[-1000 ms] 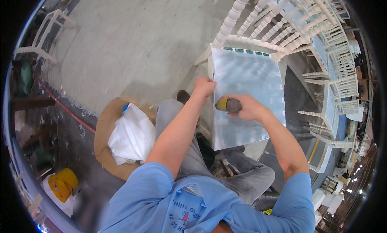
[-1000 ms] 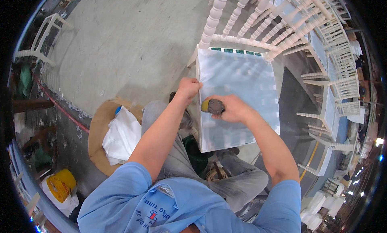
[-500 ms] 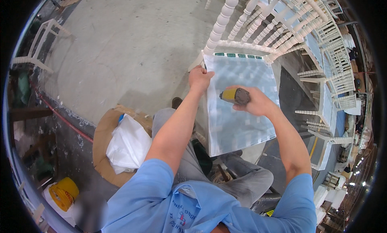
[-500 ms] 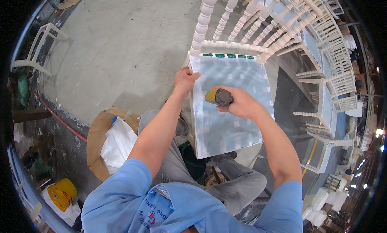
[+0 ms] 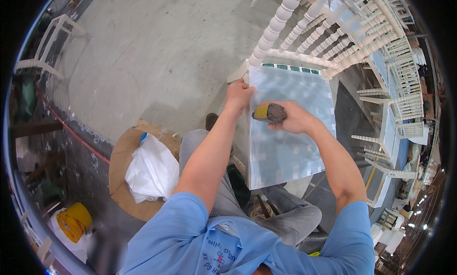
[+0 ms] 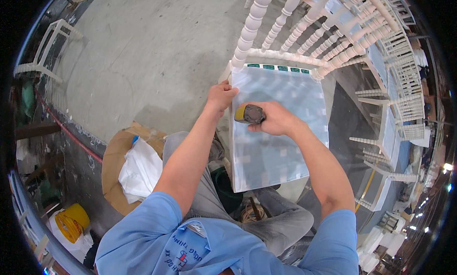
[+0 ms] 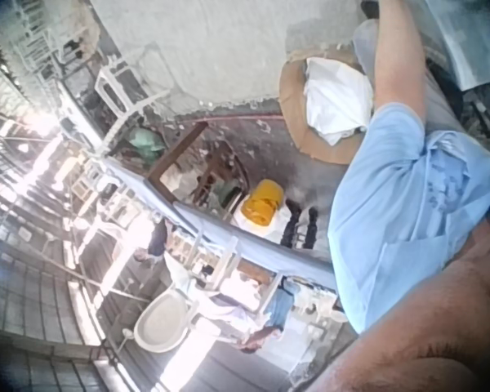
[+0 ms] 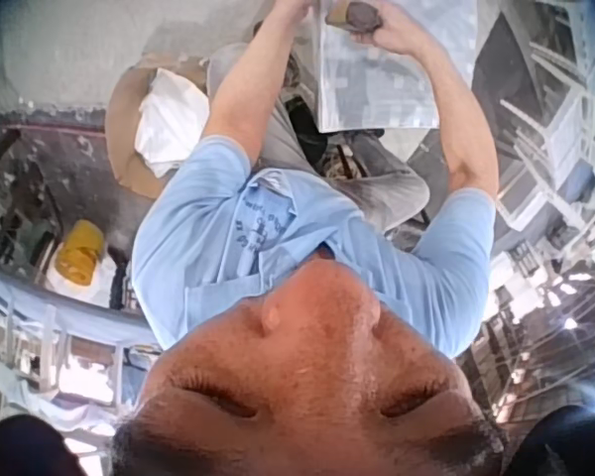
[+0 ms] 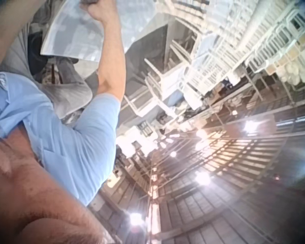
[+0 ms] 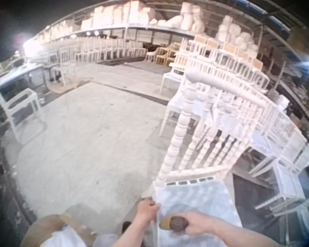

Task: The person staples a light blue fabric onto the underside of a white wooden chair seat using a staple gun, then flips the chair and staples green webbing straps across the seat frame. The person handles the chair, fabric, webbing, and staple gun during the process.

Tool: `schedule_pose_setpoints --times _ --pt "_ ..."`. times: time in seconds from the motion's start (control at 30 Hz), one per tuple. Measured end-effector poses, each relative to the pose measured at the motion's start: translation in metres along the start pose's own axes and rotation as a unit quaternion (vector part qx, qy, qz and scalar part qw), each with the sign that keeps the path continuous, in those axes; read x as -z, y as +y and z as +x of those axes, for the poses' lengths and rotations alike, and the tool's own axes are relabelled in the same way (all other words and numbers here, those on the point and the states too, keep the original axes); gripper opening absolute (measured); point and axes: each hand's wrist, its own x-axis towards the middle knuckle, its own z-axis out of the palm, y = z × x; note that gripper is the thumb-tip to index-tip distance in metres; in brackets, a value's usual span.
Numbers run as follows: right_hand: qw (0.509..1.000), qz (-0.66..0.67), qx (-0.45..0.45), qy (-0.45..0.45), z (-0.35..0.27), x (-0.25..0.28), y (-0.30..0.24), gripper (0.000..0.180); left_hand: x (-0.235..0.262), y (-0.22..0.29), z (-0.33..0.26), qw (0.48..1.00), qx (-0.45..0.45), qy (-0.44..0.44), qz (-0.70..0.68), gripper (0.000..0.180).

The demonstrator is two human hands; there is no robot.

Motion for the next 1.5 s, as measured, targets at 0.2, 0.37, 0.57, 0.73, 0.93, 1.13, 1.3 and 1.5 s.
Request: schedule_pose_setpoints --times 0.2,0.37,0.57,0.73,0.93,1.13,1.3,1.5 --pt "1.000 -0.024 0.010 0.001 0.007 -0.005 0.002 0.059 0.000 -0.002 0.001 1.000 -0.008 -0.005 -0.002 0.021" --pt "0.999 -0.032 0.009 0.002 0.001 0.000 -0.013 0.063 0.008 0.000 0.009 0.998 -0.025 0.056 0.024 0.024" --pt "0.997 0.049 -0.003 0.051 -0.036 0.022 0.004 0.062 -0.011 0.029 0.005 0.994 0.013 0.090 -0.059 0.027" --pt "0.993 0.080 -0.059 0.062 -0.022 0.039 -0.009 0.057 0.003 0.031 0.029 0.995 0.012 0.084 -0.044 0.024" --pt "0.993 0.071 -0.094 0.031 0.016 0.049 -0.016 0.056 0.003 0.024 0.039 0.993 0.003 0.090 -0.073 0.013" --pt "0.997 0.023 -0.067 0.014 0.044 0.047 -0.012 0.052 -0.001 0.025 0.037 0.993 0.012 0.076 -0.085 0.011" --pt "1.000 0.008 -0.002 0.006 0.059 0.041 -0.008 0.049 0.003 0.020 0.043 0.990 -0.016 0.106 -0.087 0.011" --pt "0.998 -0.054 0.020 0.028 0.056 0.037 0.005 0.045 0.000 0.022 0.038 0.994 0.008 0.067 -0.090 0.011"
